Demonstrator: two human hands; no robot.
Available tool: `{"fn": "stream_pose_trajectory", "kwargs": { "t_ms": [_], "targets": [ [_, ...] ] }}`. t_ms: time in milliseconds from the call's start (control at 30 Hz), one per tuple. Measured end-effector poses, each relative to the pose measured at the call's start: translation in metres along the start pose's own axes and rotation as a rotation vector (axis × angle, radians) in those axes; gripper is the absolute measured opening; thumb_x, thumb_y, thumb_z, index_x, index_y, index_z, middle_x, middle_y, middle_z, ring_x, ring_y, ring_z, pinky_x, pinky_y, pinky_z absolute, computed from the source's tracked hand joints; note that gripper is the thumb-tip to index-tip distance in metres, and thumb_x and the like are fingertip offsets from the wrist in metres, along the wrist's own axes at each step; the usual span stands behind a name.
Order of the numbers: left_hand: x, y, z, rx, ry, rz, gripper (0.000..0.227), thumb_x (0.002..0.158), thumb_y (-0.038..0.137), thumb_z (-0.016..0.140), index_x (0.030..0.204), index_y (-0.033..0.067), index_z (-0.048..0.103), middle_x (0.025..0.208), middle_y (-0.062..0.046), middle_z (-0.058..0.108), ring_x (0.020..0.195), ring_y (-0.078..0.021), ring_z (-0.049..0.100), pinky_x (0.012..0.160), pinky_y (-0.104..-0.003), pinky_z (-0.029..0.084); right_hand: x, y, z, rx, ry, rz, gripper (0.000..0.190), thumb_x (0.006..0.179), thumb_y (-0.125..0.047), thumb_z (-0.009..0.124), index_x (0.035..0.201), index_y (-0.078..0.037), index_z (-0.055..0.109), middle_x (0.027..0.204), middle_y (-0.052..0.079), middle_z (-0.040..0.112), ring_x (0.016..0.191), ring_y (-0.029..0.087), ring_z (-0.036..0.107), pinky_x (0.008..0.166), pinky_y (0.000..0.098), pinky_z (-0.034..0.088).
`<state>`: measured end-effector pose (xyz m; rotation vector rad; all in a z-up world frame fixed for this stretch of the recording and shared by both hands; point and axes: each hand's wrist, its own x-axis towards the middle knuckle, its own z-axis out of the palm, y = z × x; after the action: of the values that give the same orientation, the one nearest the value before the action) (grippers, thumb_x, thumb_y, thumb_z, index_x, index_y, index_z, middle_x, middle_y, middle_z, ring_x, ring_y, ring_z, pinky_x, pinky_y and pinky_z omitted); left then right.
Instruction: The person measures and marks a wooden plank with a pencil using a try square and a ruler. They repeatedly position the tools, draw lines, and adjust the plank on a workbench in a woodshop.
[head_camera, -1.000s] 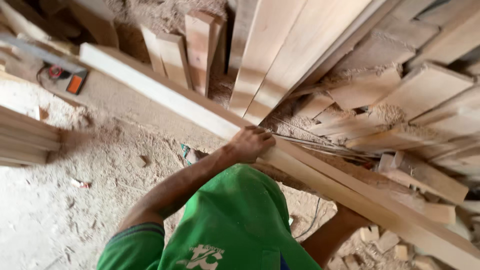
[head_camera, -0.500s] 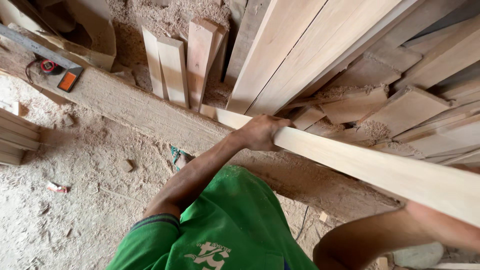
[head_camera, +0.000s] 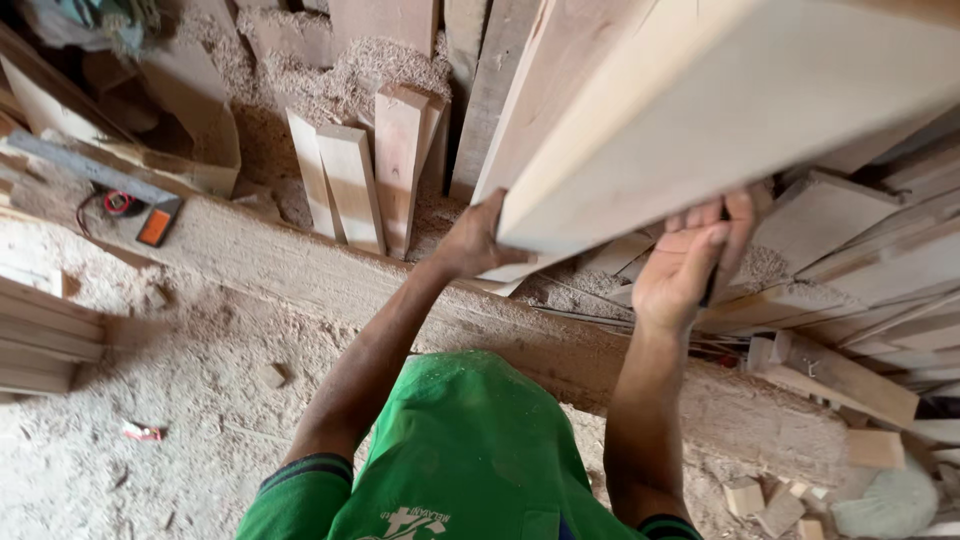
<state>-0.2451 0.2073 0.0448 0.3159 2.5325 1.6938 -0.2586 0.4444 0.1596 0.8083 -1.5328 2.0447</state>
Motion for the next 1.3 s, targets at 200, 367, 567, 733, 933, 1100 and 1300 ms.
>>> {"fn": "stream_pose_trajectory", "kwargs": {
  "t_ms": [200,367,567,733,933,1100,1300],
  "targets": [
    [0.042,-0.023,-0.035,0.205,0.118,0.159,0.108,0.088,0.043,0.083,0.156,-0.0007,0.012,0.146,-0.031,0.044,0.130,-0.0461,0.052,0.108,-0.061,0.045,-0.011,-0.020,-0.024,-0.091,0.130,0.156,0.032,0.115,-0.025,0.059,0.142,-0.008,0.054,0.130,0.016,0.069,0.116,0.023,0.069,0.092,0.0361,0.060],
    [0.053,-0.045,-0.003,0.372,0.293,-0.158,0.071,0.095,0.032,0.061,0.155,0.0034,0.033,0.161,-0.025,0.031,0.137,-0.0427,0.046,0.103,-0.055,0.050,-0.068,-0.012,-0.048,-0.333,0.245,0.387,0.021,0.110,-0.024,0.054,0.119,-0.006,0.060,0.109,0.013,0.071,0.091,0.017,0.072,0.074,0.0298,0.063],
    [-0.040,0.009,0.015,0.215,-0.677,-0.362,0.059,0.090,0.050,0.067,0.142,0.0242,0.055,0.152,-0.007,0.052,0.136,-0.0293,0.054,0.116,-0.052,0.044,-0.203,0.024,-0.097,-0.394,0.198,0.816,0.030,0.107,-0.030,0.056,0.087,-0.009,0.064,0.080,0.007,0.067,0.068,0.015,0.059,0.062,0.0303,0.050],
    [-0.100,0.099,0.012,-0.266,-1.253,0.506,0.054,0.096,0.051,0.066,0.139,0.0181,0.065,0.149,-0.012,0.062,0.140,-0.0321,0.055,0.114,-0.060,0.041,-0.309,0.068,-0.101,-0.623,-0.249,1.104,0.026,0.098,-0.033,0.064,0.106,-0.008,0.069,0.098,0.011,0.073,0.087,0.022,0.067,0.078,0.0344,0.055],
    [-0.118,0.133,-0.003,-0.329,-1.284,0.579,0.053,0.097,0.052,0.064,0.137,0.0170,0.064,0.144,-0.011,0.062,0.135,-0.0308,0.056,0.111,-0.058,0.042,-0.293,0.088,-0.076,-0.579,-0.794,1.047,0.034,0.098,-0.035,0.066,0.116,-0.007,0.068,0.101,0.014,0.075,0.090,0.023,0.071,0.081,0.0375,0.056],
    [-0.129,0.124,-0.029,-0.321,-1.243,0.588,0.052,0.098,0.053,0.062,0.136,0.0160,0.063,0.140,-0.010,0.061,0.130,-0.0298,0.057,0.108,-0.055,0.043,-0.254,0.094,-0.048,-0.795,-0.964,0.978,0.030,0.101,-0.035,0.061,0.112,-0.008,0.068,0.083,0.009,0.075,0.067,0.022,0.068,0.069,0.0387,0.057],
    [-0.141,0.118,-0.045,-0.282,-1.144,0.580,0.052,0.100,0.054,0.060,0.134,0.0148,0.062,0.134,-0.009,0.061,0.125,-0.0286,0.057,0.106,-0.053,0.043,-0.247,0.111,-0.038,-0.783,-0.975,0.723,0.026,0.099,-0.031,0.064,0.109,-0.008,0.069,0.086,0.009,0.076,0.066,0.018,0.067,0.065,0.0380,0.055]
  ]
}}
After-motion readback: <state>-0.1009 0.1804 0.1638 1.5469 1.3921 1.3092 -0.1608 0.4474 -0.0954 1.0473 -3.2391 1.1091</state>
